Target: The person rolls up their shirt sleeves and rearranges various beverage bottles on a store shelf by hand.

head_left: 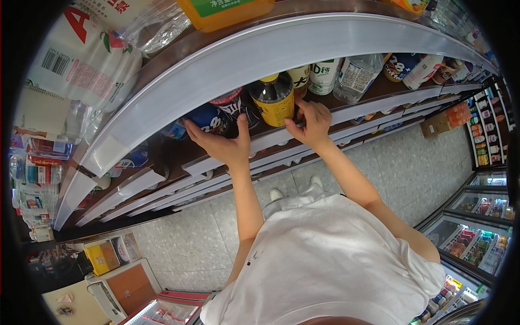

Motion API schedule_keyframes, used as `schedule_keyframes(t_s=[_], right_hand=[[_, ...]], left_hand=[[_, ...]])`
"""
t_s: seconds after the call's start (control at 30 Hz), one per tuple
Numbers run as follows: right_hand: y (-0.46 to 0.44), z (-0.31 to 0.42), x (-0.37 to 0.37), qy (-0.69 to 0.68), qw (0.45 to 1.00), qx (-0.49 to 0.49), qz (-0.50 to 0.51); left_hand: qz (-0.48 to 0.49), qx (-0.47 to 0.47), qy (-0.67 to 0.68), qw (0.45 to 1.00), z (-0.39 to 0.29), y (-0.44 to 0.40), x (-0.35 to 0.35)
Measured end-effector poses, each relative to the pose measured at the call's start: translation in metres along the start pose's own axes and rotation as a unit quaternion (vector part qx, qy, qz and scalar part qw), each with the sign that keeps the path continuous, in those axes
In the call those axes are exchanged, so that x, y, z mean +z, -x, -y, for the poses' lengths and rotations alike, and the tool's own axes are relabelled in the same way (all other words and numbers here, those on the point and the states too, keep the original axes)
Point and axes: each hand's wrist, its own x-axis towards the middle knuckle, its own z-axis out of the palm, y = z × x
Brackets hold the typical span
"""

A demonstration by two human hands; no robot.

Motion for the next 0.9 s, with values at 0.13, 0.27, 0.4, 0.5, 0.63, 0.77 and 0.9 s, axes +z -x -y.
schedule_keyframes(t_s=[0.13,0.27,0.4,0.5,0.63,0.77,0.9], right_hand=[[0.0003,-0.0005,0.0002,-0.003,1.000,-0.001,-0.002],[0.0007,-0.0005,0.0001,0.000,1.000,0.003,0.003],[-0.0005,0.0006,-0.0003,-0.002,1.000,0.003,-0.001],[-0.0004,0.0003,-0.0003,-0.005,1.000,0.004,-0.001],[0.0000,-0.0003,-0.0001,-0.003,1.000,0.004,0.001],[-0.0009,0.0006,-0.0009,-0.001,1.000,0.005,0.002],[-0.0002,0.0000,-0.0004,-0.001,1.000,0.002,0.000]], left_hand=[[-0.003,0.015,-0.014,1.000,0.0009,-0.0001,-0.0001],[0.006,0.011,-0.005,1.000,0.0057,0.0006,0.0013],[0.005,0.002,0.007,1.000,0.0048,0.0006,0.0016],[0.001,0.015,-0.013,1.000,0.0023,0.0002,0.0002],[0.002,0.017,-0.024,1.000,0.0020,-0.0002,-0.0005],[0.001,0.010,-0.012,1.000,0.0016,0.0001,0.0003],[-0.004,0.022,-0.016,1.000,0.0030,-0.0001,0.0009]])
